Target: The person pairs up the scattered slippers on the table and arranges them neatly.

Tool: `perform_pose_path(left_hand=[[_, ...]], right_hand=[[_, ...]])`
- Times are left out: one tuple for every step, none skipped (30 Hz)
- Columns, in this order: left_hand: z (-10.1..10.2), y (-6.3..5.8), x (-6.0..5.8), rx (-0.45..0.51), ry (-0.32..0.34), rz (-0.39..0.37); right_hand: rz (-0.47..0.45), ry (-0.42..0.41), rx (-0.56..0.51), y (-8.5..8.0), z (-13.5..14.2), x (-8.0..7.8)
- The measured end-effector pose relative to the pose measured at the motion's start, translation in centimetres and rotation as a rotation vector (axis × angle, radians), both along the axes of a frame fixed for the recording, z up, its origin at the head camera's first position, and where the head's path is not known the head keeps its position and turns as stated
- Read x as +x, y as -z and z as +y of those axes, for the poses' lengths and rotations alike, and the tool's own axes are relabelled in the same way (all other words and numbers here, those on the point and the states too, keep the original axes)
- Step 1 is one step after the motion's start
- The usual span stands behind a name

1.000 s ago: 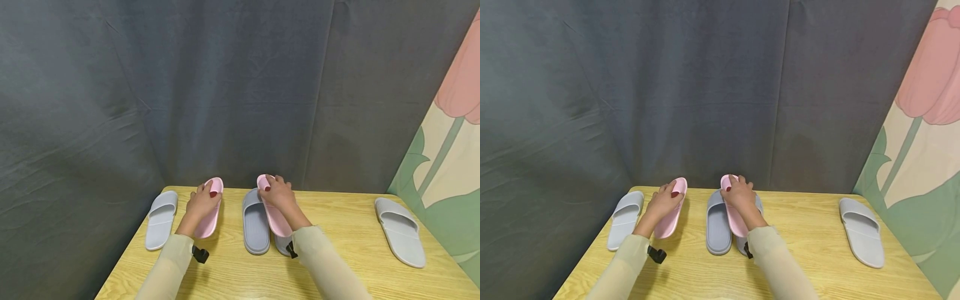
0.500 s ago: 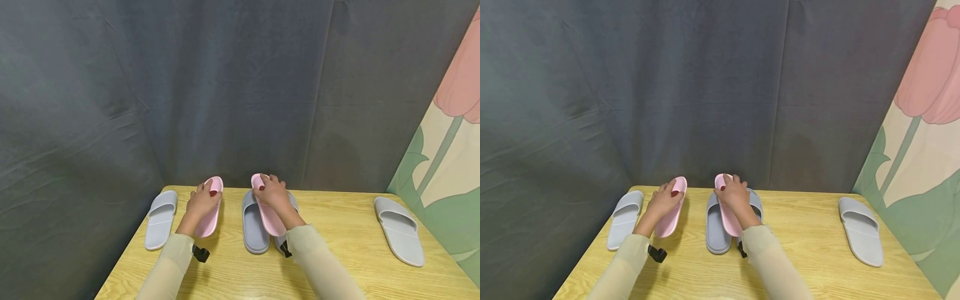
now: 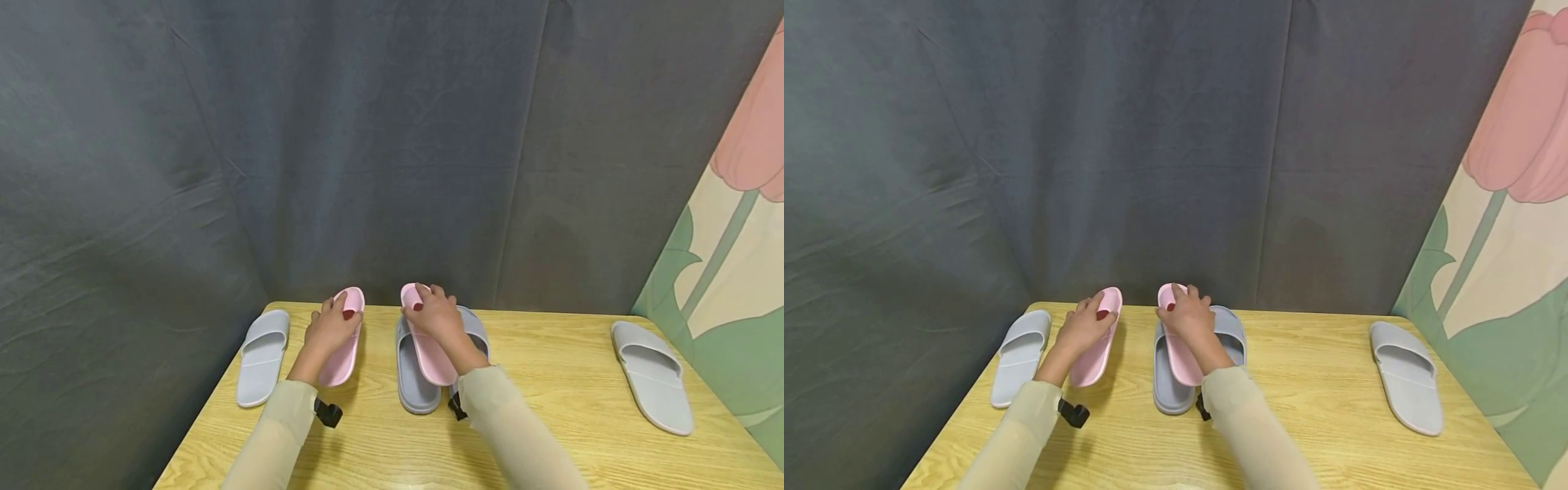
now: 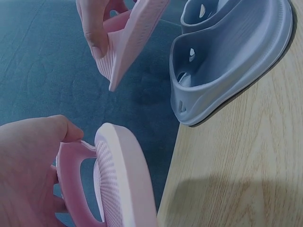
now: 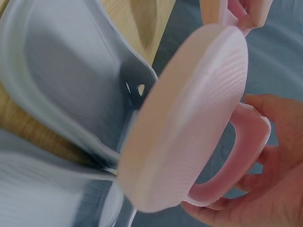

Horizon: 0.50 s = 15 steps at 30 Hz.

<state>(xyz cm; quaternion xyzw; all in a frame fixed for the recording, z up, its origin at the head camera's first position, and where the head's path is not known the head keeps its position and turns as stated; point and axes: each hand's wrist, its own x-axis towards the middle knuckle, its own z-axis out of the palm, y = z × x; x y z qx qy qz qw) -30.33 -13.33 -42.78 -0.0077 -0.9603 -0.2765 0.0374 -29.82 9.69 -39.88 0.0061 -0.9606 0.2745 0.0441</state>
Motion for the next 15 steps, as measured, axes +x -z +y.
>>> perform_pose_path(left_hand=[[0.0, 0.0, 0.0, 0.0, 0.0, -0.001], [-0.1, 0.0, 0.0, 0.0, -0.002, -0.001], [-0.1, 0.0, 0.0, 0.001, -0.003, 0.0], [-0.1, 0.0, 0.0, 0.001, -0.006, 0.0], [-0.1, 0.0, 0.0, 0.001, -0.007, 0.001], [-0.1, 0.0, 0.0, 0.0, -0.007, 0.003], [-0.1, 0.0, 0.0, 0.0, -0.007, 0.005], [-0.1, 0.0, 0.0, 0.0, -0.007, 0.005], [-0.1, 0.0, 0.0, -0.001, -0.006, 0.005], [-0.1, 0.0, 0.0, -0.003, -0.005, 0.005], [-0.1, 0.0, 0.0, -0.002, -0.002, 0.006], [-0.1, 0.1, 0.0, -0.003, 0.0, 0.006], [-0.1, 0.0, 0.0, -0.002, 0.001, 0.006], [-0.1, 0.0, -0.1, 0.0, 0.001, 0.006], [-0.1, 0.0, -0.1, 0.0, 0.002, 0.008]], right_hand=[[0.001, -0.001, 0.002, 0.0, -0.1, 0.0], [0.001, -0.002, 0.004, 0.0, -0.3, 0.0], [-0.001, -0.002, 0.005, 0.1, -0.4, 0.0], [-0.005, -0.002, 0.008, 0.1, -0.6, -0.1], [-0.007, -0.001, 0.01, 0.1, -0.7, -0.1], [-0.005, -0.002, 0.011, 0.1, -0.8, -0.1], [-0.003, -0.004, 0.012, 0.2, -1.0, -0.1], [-0.001, -0.005, 0.009, 0.2, -1.1, -0.1], [0.003, -0.007, 0.006, 0.1, -1.3, -0.1], [0.008, -0.011, 0.005, 0.1, -1.4, -0.1], [0.014, -0.013, 0.003, 0.1, -1.5, -0.1], [0.02, -0.017, -0.001, 0.1, -1.7, 0.0], [0.024, -0.019, -0.003, 0.0, -1.8, 0.0], [0.026, -0.02, -0.003, 0.0, -1.9, 0.0], [0.031, -0.023, -0.003, 0.0, -2.1, 0.0]])
